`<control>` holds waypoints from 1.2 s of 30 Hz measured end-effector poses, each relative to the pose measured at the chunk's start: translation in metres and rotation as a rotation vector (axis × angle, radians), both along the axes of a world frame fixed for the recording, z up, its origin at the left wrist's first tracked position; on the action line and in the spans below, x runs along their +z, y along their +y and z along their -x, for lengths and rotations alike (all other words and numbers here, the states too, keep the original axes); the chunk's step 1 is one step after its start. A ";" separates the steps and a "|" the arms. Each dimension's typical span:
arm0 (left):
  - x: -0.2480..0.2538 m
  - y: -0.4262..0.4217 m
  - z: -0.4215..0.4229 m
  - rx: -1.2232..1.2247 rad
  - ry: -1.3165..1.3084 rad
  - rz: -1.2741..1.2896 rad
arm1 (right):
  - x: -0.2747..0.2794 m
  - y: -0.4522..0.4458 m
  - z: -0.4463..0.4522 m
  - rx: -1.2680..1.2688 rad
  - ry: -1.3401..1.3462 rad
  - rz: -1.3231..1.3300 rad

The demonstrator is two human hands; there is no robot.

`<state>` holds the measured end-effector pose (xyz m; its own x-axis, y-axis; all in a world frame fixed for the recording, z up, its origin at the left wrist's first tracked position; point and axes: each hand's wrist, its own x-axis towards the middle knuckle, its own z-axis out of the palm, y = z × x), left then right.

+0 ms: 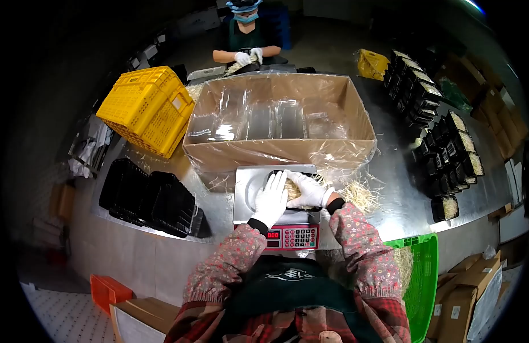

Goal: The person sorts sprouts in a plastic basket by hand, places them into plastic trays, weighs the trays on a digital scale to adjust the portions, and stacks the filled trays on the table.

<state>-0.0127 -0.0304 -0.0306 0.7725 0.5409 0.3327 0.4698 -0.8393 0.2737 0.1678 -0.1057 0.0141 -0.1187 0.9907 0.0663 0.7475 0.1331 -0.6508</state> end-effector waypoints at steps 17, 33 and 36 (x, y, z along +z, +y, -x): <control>0.061 0.024 -0.012 -0.175 -0.210 0.046 | 0.073 -0.037 -0.038 -0.163 -0.554 0.037; 0.041 -0.002 0.001 -0.124 -0.118 -0.179 | 0.108 -0.055 -0.099 -0.252 -0.483 0.065; 0.043 -0.004 0.004 -0.051 -0.233 0.183 | 0.154 -0.052 -0.089 -0.231 -0.261 0.022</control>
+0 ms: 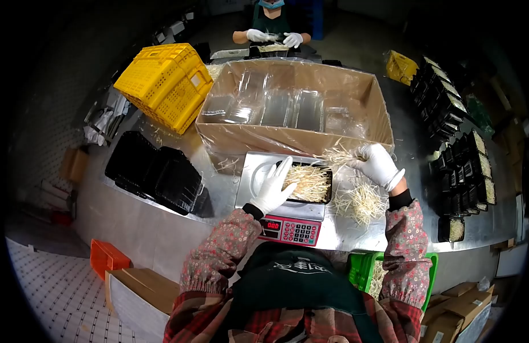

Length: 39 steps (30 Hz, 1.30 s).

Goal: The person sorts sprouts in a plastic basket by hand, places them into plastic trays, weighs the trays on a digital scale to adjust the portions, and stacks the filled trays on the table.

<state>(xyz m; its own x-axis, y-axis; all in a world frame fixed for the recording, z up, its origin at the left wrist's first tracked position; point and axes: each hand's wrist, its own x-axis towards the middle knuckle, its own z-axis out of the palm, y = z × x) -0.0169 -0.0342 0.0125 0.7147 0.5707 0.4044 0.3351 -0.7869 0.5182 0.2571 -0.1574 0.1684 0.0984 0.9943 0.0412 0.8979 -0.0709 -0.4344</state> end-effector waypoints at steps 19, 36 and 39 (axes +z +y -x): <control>-0.009 -0.001 -0.012 -0.069 0.243 -0.352 | -0.148 0.030 0.091 0.130 -0.177 -0.179; 0.023 -0.004 -0.016 0.000 0.119 -0.140 | -0.127 -0.007 0.048 -0.369 0.107 -0.561; -0.001 -0.011 -0.032 -0.166 0.303 -0.271 | -0.160 0.003 0.086 -0.318 -0.095 -0.303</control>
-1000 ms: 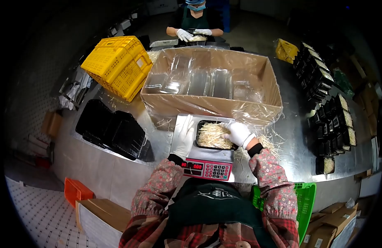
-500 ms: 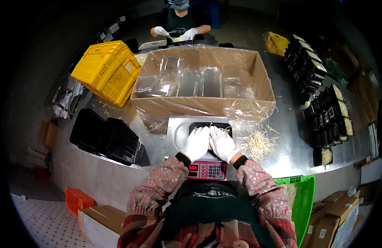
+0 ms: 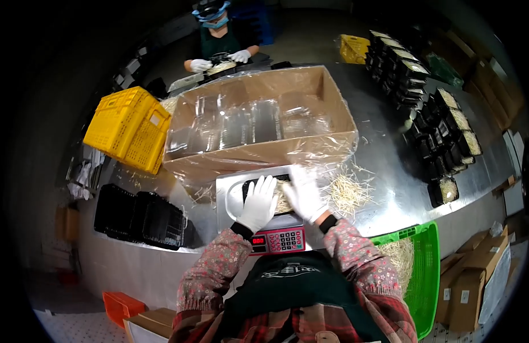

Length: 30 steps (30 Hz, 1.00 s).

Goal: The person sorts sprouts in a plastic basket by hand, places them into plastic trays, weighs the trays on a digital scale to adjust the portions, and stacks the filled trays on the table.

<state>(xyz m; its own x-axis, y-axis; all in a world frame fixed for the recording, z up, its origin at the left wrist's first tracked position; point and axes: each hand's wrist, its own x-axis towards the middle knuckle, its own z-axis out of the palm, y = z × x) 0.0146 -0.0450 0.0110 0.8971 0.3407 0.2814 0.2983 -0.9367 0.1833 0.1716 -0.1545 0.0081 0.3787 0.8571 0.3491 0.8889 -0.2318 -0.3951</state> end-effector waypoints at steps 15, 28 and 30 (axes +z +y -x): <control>0.004 0.004 -0.010 -0.030 -0.191 0.241 | -0.062 -0.084 -0.100 -0.273 0.187 0.143; 0.083 -0.073 0.006 0.206 -0.586 0.861 | -0.047 -0.130 -0.196 -0.122 0.385 0.226; 0.080 -0.091 -0.019 0.068 -0.431 0.843 | -0.030 -0.137 -0.203 -0.021 0.495 0.271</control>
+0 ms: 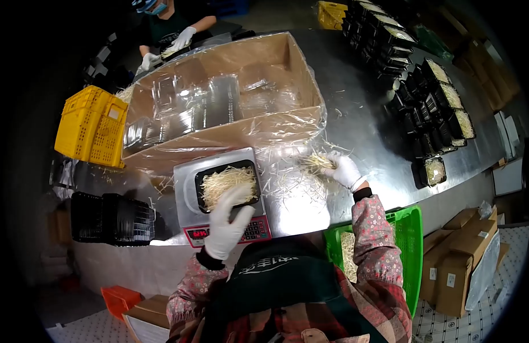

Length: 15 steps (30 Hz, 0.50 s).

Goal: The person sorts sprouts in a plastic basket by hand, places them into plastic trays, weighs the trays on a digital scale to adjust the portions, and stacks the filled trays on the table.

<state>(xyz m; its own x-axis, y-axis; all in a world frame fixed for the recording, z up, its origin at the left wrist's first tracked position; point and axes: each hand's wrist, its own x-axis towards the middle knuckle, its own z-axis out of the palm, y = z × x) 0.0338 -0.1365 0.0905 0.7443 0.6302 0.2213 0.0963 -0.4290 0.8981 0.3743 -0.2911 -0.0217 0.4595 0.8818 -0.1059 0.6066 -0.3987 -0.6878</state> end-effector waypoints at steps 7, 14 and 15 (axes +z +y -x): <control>-0.112 -0.049 -0.113 -0.484 0.507 -0.157 | -0.030 -0.054 -0.001 -0.113 -0.276 0.364; -0.176 -0.027 -0.217 -0.421 0.709 -0.476 | -0.067 -0.040 -0.006 -0.024 -0.216 0.360; -0.183 -0.023 -0.224 -0.410 0.770 -0.427 | -0.073 -0.042 -0.009 -0.012 -0.340 0.208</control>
<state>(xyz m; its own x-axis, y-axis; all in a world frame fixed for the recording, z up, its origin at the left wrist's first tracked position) 0.2575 -0.1597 -0.0920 0.9248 0.2695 -0.2686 0.3633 -0.8353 0.4126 0.3833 -0.3335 -0.0948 0.5095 0.8518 -0.1218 0.7802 -0.5170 -0.3520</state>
